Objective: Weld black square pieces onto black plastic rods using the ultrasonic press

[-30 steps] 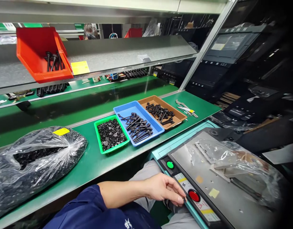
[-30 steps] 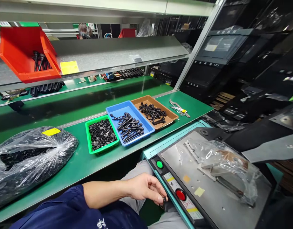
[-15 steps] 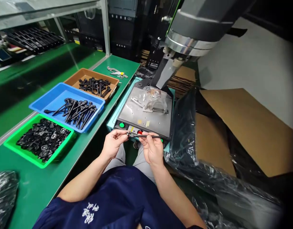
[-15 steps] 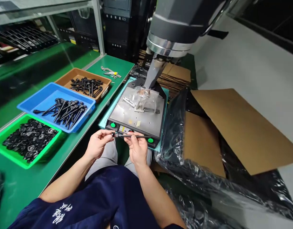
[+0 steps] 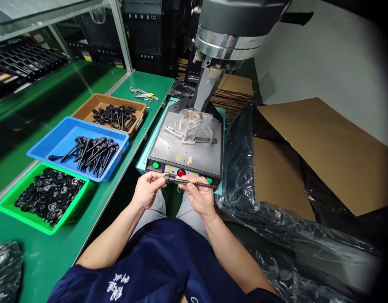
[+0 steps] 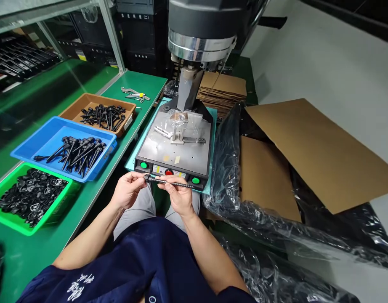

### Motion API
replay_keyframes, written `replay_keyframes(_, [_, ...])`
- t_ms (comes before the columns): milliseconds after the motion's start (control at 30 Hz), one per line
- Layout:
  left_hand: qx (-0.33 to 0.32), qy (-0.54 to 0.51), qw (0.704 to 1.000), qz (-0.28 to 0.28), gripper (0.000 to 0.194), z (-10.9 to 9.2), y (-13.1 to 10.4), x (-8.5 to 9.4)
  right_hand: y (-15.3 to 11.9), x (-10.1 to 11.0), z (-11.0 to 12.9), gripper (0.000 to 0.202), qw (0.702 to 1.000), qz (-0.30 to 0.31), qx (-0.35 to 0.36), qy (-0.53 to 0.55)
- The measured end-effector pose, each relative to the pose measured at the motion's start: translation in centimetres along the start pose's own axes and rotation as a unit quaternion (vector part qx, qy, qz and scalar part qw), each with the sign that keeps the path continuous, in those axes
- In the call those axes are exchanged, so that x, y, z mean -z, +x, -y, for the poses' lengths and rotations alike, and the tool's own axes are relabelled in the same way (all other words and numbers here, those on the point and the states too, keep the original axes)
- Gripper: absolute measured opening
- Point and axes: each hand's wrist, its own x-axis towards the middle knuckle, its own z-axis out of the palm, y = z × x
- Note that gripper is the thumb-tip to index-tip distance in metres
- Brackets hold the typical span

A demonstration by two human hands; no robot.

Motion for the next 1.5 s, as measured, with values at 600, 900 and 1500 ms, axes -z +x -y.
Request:
replay_keyframes(600, [-0.240, 0.068, 0.961, 0.116, 0.022, -1.6, 2.6, -3.2, 0.8, 4.4, -2.7, 0.040, 0.909, 0.095, 0.218, -0.343])
replay_keyframes(900, [-0.292, 0.192, 0.906, 0.239, 0.051, -1.2, 2.8, -3.3, 2.5, 3.4, 0.5, 0.031, 0.920, 0.122, 0.140, -0.344])
replay_keyframes(1500, [-0.207, 0.214, 0.934, 0.196, 0.051, -1.5, 10.3, -6.3, 11.0, 2.1, 0.6, 0.011, 0.914, 0.051, 0.177, -0.362])
